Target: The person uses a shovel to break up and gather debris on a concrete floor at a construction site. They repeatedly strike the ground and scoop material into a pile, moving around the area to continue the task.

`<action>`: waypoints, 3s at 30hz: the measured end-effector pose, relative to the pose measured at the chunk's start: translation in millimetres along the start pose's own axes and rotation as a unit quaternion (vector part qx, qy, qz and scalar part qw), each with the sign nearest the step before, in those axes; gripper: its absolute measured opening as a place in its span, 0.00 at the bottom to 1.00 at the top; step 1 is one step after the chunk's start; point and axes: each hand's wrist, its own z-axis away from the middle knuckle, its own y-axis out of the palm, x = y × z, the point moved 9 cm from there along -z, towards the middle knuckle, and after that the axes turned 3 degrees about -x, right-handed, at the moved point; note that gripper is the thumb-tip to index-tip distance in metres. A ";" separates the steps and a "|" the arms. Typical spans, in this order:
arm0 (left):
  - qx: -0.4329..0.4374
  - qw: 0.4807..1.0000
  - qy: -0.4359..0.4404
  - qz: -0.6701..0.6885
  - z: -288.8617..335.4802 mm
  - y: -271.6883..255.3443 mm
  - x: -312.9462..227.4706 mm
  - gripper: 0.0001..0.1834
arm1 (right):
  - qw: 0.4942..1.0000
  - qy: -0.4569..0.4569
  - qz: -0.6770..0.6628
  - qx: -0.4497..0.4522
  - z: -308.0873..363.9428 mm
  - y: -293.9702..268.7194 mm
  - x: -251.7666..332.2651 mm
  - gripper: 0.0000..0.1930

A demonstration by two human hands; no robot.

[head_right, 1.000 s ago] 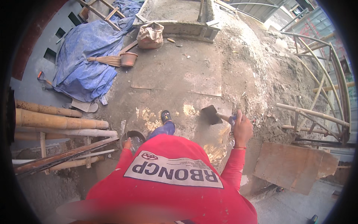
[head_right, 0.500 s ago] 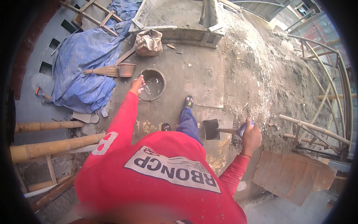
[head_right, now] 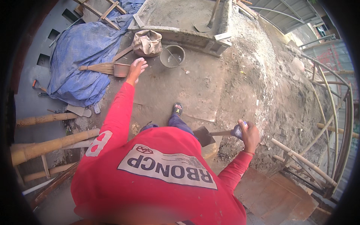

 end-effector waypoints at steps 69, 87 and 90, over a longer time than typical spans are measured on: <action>-0.607 0.595 -0.242 0.467 569.1 -210.3 455.6 0.31 | 0.685 -0.197 -0.171 0.680 521.9 550.3 398.8 0.20; -0.734 0.331 -0.086 0.586 665.9 -460.8 640.2 0.22 | 0.746 -0.112 -0.080 0.651 730.2 583.6 443.9 0.25; -0.754 0.353 -0.107 0.544 769.1 -509.7 730.4 0.22 | 0.746 -0.107 -0.085 0.652 843.6 626.0 399.2 0.25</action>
